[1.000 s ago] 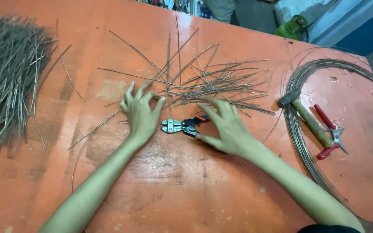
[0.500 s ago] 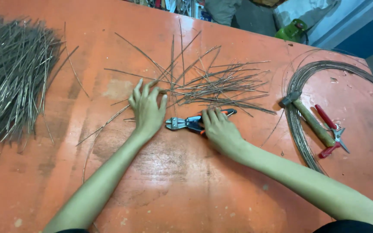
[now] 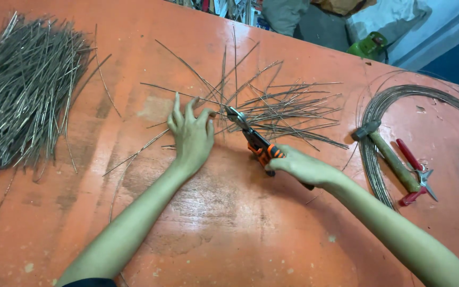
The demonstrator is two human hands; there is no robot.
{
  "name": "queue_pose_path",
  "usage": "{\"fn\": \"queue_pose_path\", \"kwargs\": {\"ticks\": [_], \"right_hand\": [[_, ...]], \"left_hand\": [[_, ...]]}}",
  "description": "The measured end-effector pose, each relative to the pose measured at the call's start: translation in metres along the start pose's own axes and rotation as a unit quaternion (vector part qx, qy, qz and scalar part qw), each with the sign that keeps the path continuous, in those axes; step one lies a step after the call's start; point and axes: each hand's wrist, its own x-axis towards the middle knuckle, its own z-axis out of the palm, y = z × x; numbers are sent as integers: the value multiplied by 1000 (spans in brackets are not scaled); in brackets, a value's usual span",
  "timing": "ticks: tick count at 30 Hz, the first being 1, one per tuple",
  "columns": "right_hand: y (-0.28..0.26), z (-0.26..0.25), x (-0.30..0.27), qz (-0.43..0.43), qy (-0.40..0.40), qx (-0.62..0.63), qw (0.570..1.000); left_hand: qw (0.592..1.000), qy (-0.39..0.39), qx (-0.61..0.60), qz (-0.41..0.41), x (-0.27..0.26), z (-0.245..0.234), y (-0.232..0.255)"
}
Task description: Sorting and cutting thin metal wires into specific lengths using a wire cutter on a workbench.
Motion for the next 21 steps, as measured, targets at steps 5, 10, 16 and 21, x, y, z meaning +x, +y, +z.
{"fn": "queue_pose_path", "kwargs": {"ticks": [5, 10, 16, 21], "right_hand": [[38, 22, 27, 39, 40, 18, 998], [69, 33, 53, 128, 19, 119, 984], [43, 21, 57, 205, -14, 193, 959], [45, 21, 63, 239, -23, 196, 951]], "left_hand": [[998, 29, 39, 40, 1, 20, -20], [996, 73, -5, 49, 9, 22, -30], [992, 103, -21, 71, 6, 19, -26], [990, 114, -52, 61, 7, 17, -22]]}}
